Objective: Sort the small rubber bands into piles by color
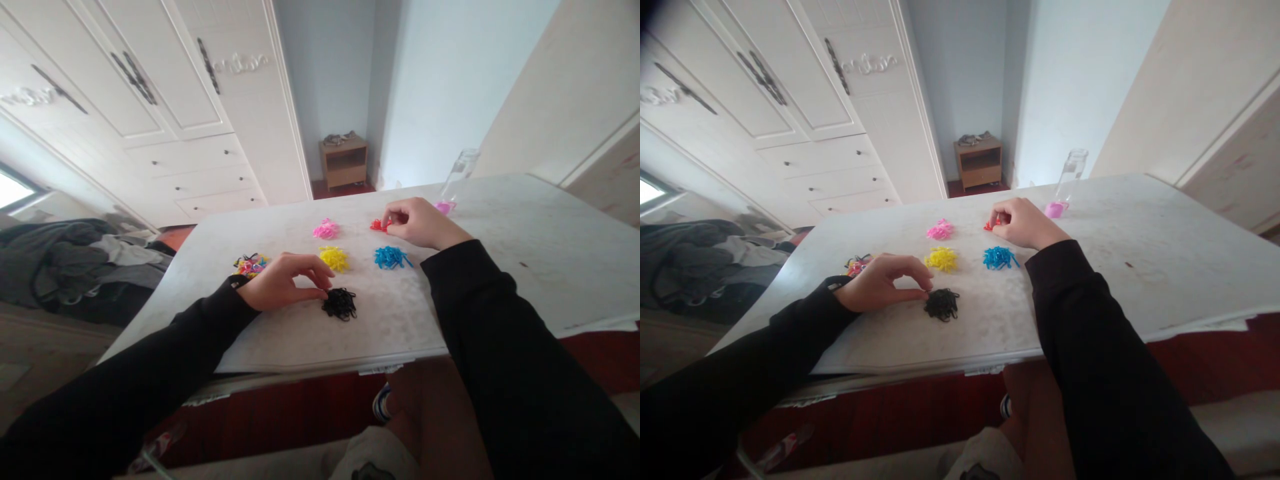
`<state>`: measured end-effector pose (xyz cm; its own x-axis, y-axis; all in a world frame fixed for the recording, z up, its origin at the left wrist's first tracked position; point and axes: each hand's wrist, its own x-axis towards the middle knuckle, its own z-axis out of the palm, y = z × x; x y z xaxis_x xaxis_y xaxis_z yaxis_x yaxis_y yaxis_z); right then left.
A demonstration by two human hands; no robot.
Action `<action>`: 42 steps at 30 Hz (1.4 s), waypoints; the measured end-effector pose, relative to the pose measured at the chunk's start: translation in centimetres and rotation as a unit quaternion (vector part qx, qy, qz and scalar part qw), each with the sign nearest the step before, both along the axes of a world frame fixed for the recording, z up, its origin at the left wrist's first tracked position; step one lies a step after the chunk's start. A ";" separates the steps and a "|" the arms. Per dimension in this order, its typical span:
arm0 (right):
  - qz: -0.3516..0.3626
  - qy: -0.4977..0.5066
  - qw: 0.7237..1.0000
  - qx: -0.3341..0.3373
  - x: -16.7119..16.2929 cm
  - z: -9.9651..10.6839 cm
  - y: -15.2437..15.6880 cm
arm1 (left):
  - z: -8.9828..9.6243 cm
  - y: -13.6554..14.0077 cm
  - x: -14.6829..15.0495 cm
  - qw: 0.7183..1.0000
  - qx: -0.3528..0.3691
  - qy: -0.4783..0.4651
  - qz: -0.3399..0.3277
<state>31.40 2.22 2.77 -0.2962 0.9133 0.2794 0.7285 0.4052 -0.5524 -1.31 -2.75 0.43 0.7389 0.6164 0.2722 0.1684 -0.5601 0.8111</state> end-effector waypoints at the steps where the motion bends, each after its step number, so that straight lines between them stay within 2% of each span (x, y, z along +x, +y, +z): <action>1: -0.001 -0.002 1.000 0.001 0.0 0.0 0.0 | 0.1 0.0 0.0 1.000 0.002 0.009 0.000; 7: -0.006 -0.013 1.000 -0.001 0.0 0.1 -0.1 | -0.1 0.2 -0.1 1.000 0.005 -0.005 0.004; 13: -0.001 -0.007 1.000 0.004 0.1 -0.2 0.1 | 0.1 0.4 -0.4 0.999 0.045 -0.023 0.016; 15: -0.004 -0.005 1.000 0.009 0.1 -0.2 0.2 | 0.8 1.1 -1.1 0.995 0.078 -0.034 0.046; 19: -0.006 -0.006 1.000 0.017 0.0 -0.1 0.1 | 2.4 3.7 -4.1 0.970 0.139 -0.058 0.193; 22: -0.007 -0.007 1.000 0.013 -0.1 -0.1 0.1 | 3.1 5.9 -6.9 0.959 0.129 0.022 0.251; 28: -0.002 -0.016 1.000 0.019 -0.2 -0.3 0.1 | 3.6 8.0 -10.3 0.953 0.031 0.202 0.225; 33: 0.001 -0.018 1.000 0.012 -0.3 -0.3 0.0 | 3.7 8.4 -11.2 0.936 0.001 0.267 0.230; 37: -0.004 -0.019 1.000 0.006 -0.4 -0.2 0.0 | 3.3 8.8 -11.5 0.924 -0.042 0.319 0.206; 42: -0.002 -0.024 1.000 0.009 -0.3 -0.3 0.0 | 2.8 9.0 -11.7 0.930 -0.087 0.308 0.183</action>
